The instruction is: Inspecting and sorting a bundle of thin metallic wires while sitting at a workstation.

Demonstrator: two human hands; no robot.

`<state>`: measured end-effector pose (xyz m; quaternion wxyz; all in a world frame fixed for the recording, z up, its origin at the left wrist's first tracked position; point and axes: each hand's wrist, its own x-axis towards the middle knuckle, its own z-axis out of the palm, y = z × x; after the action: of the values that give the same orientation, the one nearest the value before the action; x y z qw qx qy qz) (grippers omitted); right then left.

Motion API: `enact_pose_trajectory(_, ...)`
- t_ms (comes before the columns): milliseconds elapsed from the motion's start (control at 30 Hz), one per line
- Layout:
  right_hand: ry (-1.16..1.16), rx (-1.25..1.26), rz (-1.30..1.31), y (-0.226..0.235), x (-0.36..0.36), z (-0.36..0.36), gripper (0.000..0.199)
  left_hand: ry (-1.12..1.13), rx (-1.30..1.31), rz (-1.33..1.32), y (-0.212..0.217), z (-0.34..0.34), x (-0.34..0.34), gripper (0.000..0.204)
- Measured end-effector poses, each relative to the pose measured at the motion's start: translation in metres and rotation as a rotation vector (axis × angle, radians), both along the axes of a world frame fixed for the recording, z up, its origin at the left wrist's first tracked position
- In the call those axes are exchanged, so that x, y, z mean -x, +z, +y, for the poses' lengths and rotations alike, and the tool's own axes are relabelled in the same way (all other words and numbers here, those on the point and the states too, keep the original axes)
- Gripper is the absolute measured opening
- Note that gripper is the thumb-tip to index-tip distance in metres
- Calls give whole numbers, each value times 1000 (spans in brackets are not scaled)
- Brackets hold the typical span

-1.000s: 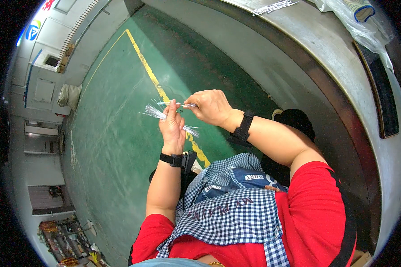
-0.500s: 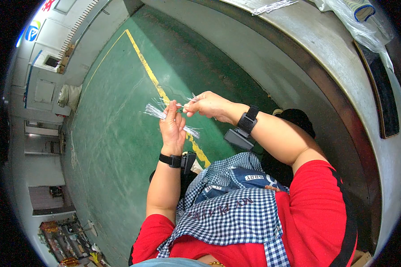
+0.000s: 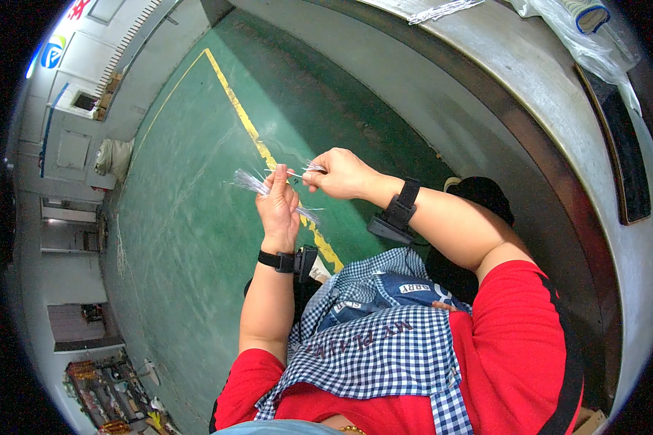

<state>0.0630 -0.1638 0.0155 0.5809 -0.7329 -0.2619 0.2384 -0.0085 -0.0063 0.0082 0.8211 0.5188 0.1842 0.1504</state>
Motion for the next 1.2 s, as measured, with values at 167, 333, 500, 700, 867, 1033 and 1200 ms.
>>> enact_pose_trajectory(167,-108,49,-280,8,8,-2,24,28,-65,31,3,-3,1,23)
enact_pose_trajectory(333,-50,65,-106,7,1,-4,23,40,28,4,12,2,0,23)
enact_pose_trajectory(500,3,-24,11,5,1,-3,23,32,54,-20,10,8,-1,22)
enact_pose_trajectory(700,9,118,-164,16,2,-8,21,42,122,-87,4,17,0,16)
enact_pose_trajectory(867,41,-107,212,3,0,-6,20,24,150,-135,5,15,0,16)
enact_pose_trajectory(1033,-21,-4,-131,10,5,-10,19,94,78,-99,7,12,-1,18)
enact_pose_trajectory(1200,7,87,-149,25,11,-13,22,56,80,-128,11,13,2,20)
